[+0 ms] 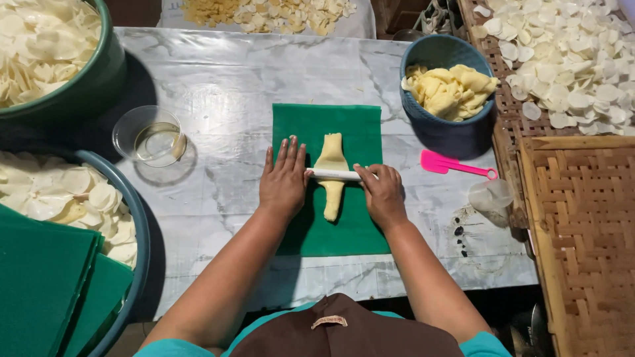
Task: Flattening and rolling out dough on a mat using a rolling pin.
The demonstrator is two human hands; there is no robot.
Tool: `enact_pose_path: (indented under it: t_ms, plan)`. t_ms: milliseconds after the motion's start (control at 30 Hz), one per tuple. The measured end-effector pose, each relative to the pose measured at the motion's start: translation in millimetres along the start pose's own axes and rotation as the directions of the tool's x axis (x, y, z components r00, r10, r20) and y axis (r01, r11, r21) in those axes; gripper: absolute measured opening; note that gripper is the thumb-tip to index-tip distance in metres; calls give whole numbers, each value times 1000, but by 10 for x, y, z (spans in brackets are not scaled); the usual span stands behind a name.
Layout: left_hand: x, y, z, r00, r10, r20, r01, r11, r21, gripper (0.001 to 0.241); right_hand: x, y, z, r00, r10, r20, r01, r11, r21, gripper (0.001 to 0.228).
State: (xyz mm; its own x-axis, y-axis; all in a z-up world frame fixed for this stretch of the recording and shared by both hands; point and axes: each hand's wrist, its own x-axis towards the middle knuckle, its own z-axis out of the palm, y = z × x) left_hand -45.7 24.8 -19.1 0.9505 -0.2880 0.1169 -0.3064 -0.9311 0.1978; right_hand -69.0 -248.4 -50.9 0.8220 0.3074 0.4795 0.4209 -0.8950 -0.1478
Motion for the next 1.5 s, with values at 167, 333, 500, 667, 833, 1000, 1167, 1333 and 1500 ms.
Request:
enact_pose_path:
  t_ms: [167, 333, 500, 667, 833, 1000, 1167, 1333, 1500]
  plan:
    - [-201, 91, -37, 999, 13, -42, -16, 997, -70, 64, -51, -443, -345, 997, 43, 60, -39, 997, -66, 54]
    - [198, 16, 131, 999, -45, -3, 45, 997, -59, 65, 185, -243, -83, 989, 112, 100, -97, 985, -143, 69]
    - [359, 7, -73, 988, -107, 109, 115, 991, -72, 70, 270, 97, 23, 994, -49, 95, 57, 996, -75, 37]
    - [577, -69, -19, 997, -81, -9, 80, 994, -77, 66, 525, 169, -2, 995, -43, 89, 50, 996, -79, 42]
    - [402, -5, -32, 996, -64, -65, 62, 998, -28, 62, 447, -156, -112, 997, -58, 51, 63, 993, -102, 63]
    - [556, -97, 207, 993, -117, 15, 118, 993, -25, 60, 495, 19, 139, 988, 69, 140, -50, 990, -133, 63]
    - [519, -28, -21, 990, -138, 28, 139, 989, -52, 63, 525, -87, 185, 984, 138, 116, -123, 983, -135, 72]
    - [323, -48, -5, 992, -95, 88, 99, 994, -36, 63, 356, -184, 73, 982, 122, 146, -107, 989, -105, 74]
    - [312, 29, -34, 986, -163, -27, 161, 985, -58, 63, 441, -141, 299, 988, 143, -58, -151, 973, -172, 70]
